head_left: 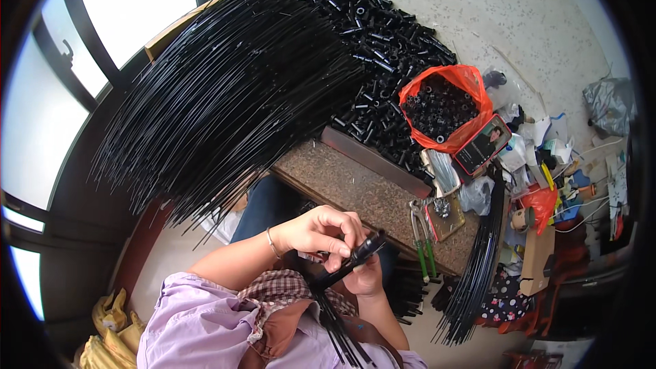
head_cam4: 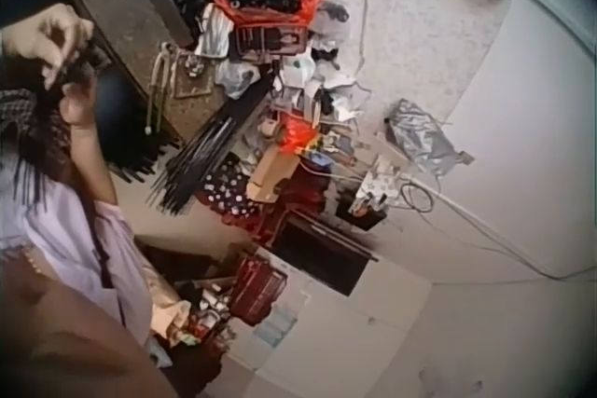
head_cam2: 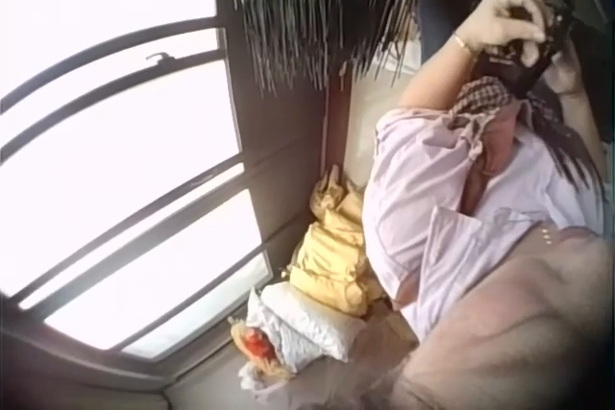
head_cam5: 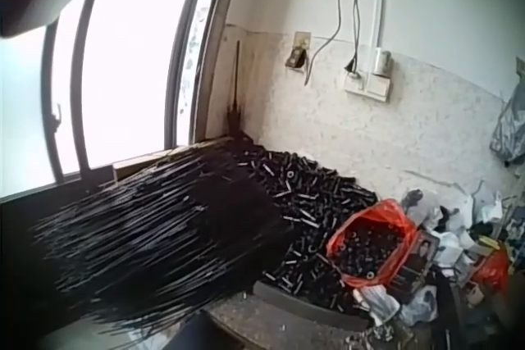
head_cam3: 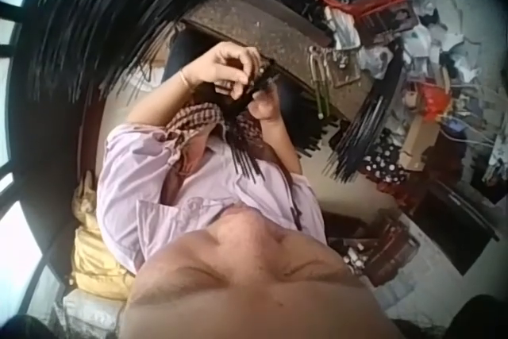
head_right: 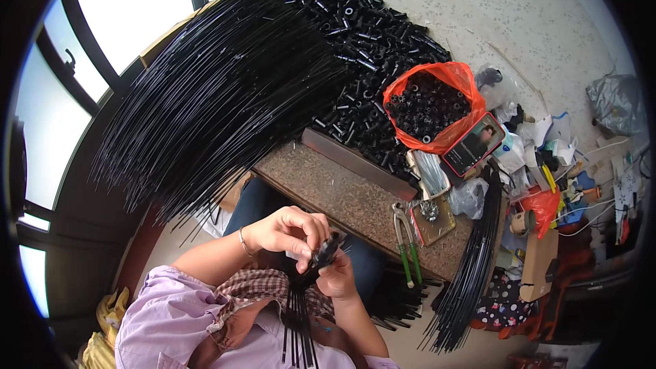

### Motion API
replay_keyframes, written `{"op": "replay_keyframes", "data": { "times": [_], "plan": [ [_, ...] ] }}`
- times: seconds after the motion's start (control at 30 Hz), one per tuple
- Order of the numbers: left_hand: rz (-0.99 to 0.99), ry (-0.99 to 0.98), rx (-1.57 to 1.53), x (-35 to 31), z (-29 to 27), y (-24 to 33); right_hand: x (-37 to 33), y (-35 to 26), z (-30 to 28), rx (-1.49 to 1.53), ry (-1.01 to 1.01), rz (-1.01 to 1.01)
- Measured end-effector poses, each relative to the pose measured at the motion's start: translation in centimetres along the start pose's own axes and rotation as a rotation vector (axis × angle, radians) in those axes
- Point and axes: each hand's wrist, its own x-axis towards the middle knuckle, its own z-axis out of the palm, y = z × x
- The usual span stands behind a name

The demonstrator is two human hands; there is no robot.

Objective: Assembling and trimming black plastic rods at a manufacturing workbench.

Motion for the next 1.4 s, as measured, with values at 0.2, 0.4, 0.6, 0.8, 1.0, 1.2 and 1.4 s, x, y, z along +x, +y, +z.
{"op": "replay_keyframes", "data": {
  "times": [0.2,0.4,0.6,0.8,1.0,1.2,1.4],
  "plan": [
    [0.052,-0.342,-0.134,2.1,0.7,0.6,-1.0,-0.4,-0.6,0.067,-0.192,0.197],
    [-0.156,0.149,-0.12,1.1,0.4,-0.9,-0.9,-0.4,-1.2,-0.008,0.096,-0.099],
    [0.073,0.18,0.456,1.9,3.0,0.2,0.7,0.6,-0.2,-0.518,0.688,-0.586],
    [-0.014,0.244,0.593,1.9,2.8,1.4,0.0,-0.9,2.6,-0.923,0.557,-0.608],
    [0.095,-0.028,0.621,1.5,1.3,2.7,-0.2,-3.1,0.8,-0.426,0.17,-0.163],
    [-0.071,-0.16,0.304,1.1,0.5,2.2,0.8,-3.0,-0.6,-0.268,-0.032,-0.073],
    [0.075,0.119,1.006,1.4,2.9,0.6,1.4,-2.3,0.3,-0.479,0.363,-0.215]
  ]
}}
